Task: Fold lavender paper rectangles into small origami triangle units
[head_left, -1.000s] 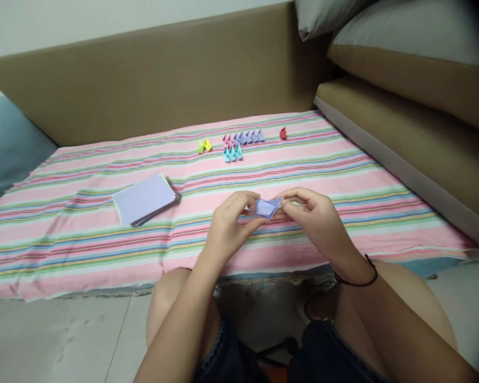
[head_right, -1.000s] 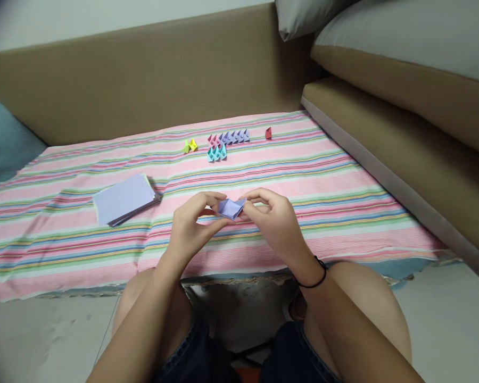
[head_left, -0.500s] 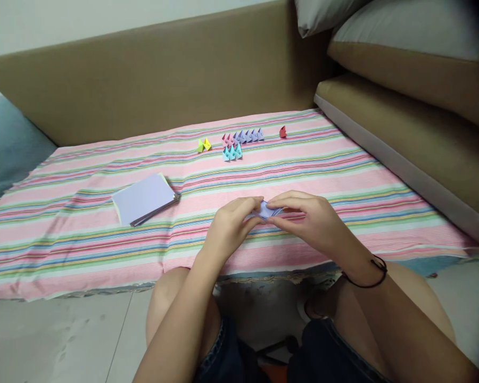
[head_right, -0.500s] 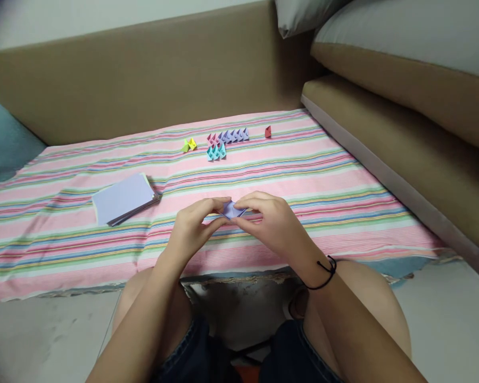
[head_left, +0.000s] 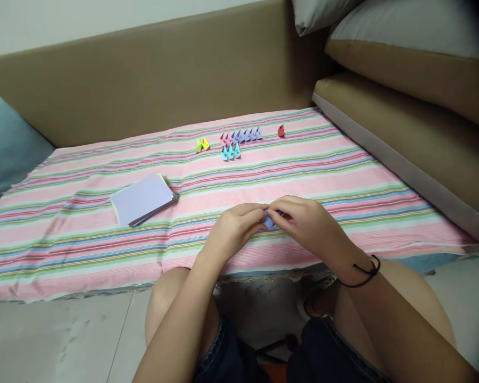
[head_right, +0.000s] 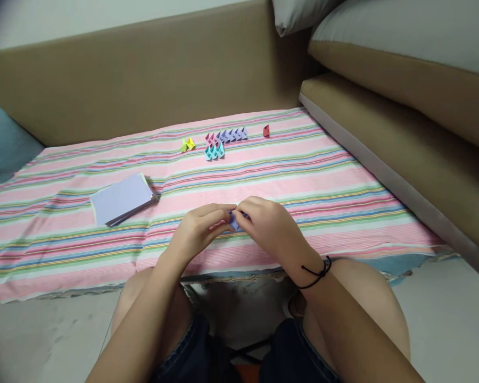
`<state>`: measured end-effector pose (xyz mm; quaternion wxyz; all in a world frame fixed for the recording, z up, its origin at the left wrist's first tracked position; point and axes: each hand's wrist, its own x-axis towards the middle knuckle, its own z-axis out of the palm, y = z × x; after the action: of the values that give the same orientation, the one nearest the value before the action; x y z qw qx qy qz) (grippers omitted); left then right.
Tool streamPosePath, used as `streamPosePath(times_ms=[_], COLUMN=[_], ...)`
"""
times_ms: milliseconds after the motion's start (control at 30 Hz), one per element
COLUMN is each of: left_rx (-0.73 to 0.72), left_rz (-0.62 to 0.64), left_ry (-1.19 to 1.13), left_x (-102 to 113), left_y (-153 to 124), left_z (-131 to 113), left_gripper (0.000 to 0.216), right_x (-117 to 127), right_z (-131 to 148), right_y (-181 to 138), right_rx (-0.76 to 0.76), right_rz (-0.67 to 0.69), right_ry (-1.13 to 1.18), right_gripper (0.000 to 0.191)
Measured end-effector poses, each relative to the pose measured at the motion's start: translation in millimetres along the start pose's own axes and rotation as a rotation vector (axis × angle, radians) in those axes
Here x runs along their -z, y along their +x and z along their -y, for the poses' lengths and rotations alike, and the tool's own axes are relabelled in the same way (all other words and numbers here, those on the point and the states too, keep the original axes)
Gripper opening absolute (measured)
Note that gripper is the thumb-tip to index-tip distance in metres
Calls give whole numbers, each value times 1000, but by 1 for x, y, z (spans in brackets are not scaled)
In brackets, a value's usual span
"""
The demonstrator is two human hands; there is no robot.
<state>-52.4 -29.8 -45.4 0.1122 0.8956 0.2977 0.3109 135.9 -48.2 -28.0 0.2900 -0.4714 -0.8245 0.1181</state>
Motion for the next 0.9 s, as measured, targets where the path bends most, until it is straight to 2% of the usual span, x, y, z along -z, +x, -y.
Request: streamPosePath(times_ms=[133,300,533,767,900], left_rx=[16,8,-33,-36,3], left_rz=[-25,-18,-196,-327,-383], left_ry=[-10,43,133,8,-111], left_x=[-2,-6,-7,5,9], left_y=[0,1,-1,2,4], left_z=[0,-1,-1,-1,-4], left_gripper=[6,5,8,4,4], right_x=[-4,-6,-4,14,19], right_z=[1,-1,-5,-14,-13], right_y=[-1,-1,0,0,-3], right_rx=[27,42,49,88,21], right_rz=[-11,11,-135,-90,-105], right_ry=[-119,-71,47,253,337], right_gripper=[17,14,10,5,5])
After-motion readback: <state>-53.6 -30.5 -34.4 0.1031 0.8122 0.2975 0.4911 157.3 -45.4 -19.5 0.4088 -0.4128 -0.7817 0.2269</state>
